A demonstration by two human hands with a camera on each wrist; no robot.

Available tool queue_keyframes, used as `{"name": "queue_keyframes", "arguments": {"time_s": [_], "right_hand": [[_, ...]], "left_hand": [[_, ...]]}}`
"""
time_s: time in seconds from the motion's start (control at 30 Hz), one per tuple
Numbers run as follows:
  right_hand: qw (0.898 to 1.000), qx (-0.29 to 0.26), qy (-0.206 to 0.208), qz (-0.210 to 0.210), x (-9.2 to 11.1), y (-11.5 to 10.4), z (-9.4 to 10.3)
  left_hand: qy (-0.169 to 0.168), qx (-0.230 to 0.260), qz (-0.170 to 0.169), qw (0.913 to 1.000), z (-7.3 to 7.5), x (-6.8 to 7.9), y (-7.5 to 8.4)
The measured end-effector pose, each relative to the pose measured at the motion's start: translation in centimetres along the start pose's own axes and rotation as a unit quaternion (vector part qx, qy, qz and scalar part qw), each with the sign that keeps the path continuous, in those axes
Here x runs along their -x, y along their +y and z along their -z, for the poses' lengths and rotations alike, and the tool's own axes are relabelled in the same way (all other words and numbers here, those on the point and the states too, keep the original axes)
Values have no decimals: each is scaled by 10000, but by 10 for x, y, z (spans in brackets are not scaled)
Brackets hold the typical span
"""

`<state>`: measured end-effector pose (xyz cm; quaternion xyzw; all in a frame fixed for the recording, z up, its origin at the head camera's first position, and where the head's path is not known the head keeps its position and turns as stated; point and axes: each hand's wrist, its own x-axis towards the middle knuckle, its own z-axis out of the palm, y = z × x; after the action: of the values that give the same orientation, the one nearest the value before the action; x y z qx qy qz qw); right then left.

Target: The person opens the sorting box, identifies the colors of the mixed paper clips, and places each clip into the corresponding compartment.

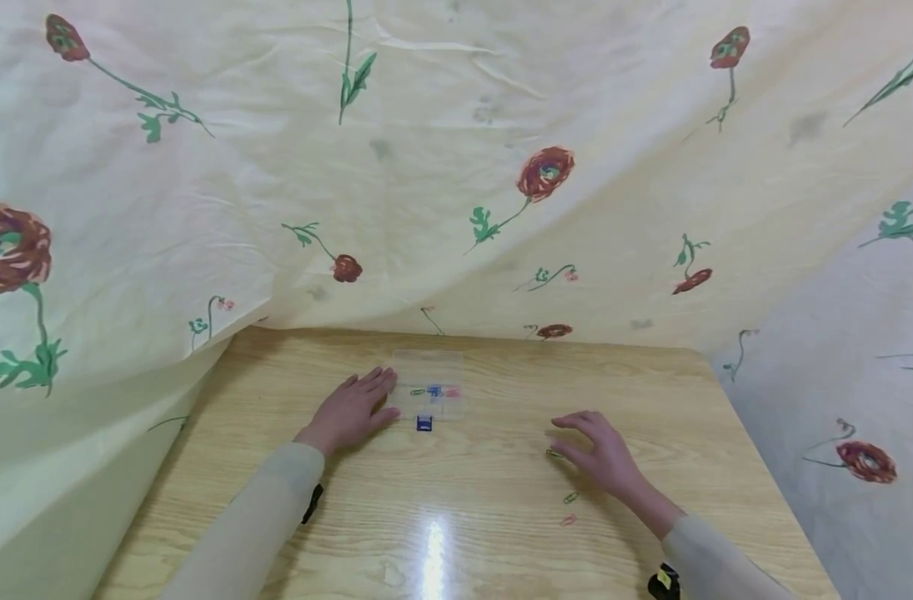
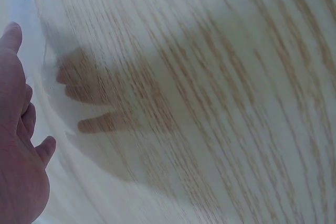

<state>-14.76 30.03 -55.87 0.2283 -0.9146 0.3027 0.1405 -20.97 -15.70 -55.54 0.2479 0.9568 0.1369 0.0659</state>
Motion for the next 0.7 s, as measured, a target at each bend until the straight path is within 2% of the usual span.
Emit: {"name": "queue_keyframes", "arguments": {"time_s": [0.13,0.43,0.7], "right_hand": [[9999,97,31,27,6,2,1],[9988,50,-239,-433,18,8,-5],[9975,-93,-334,-613,24,15,-12]], "left_hand": [[1,-28,6,10000,-1,0,-1],[-38,-36,4,10000,-1,0,-1],[-40,-96,0,9999,-1,-2,-1]]}}
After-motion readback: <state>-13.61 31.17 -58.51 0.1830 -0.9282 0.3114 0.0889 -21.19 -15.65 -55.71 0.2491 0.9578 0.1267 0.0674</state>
